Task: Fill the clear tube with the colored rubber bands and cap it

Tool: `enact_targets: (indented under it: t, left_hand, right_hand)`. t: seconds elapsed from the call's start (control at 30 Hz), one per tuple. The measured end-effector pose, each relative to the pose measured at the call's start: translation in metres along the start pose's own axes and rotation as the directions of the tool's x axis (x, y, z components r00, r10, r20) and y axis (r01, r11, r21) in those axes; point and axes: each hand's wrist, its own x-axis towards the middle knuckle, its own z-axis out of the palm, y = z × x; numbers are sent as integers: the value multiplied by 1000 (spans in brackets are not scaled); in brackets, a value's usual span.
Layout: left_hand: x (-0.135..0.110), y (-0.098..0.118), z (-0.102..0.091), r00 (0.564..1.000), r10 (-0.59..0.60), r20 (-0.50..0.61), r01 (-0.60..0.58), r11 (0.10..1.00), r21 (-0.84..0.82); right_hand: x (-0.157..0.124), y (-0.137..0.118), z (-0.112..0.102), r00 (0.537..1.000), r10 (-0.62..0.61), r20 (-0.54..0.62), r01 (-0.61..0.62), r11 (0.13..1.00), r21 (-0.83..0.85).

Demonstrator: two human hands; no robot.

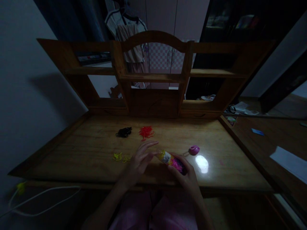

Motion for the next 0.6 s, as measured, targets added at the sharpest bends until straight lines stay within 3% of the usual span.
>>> enact_targets:
  t: [0.2,0.33,0.6]
  left_hand:
    - [4,-7,6,985,-107,136,132,972,-195]
    - [12,-6,8,939,-197,283,278,918,-284]
    - [14,-3,6,922,-188,340,286,921,-265]
  right_hand:
    - [0,2,1,999,-22,29,24,998,-55]
    - [0,-1,0,996,-31,87,39,994,-99]
    - [-1,-1,0,995,-20,94,31,993,-116]
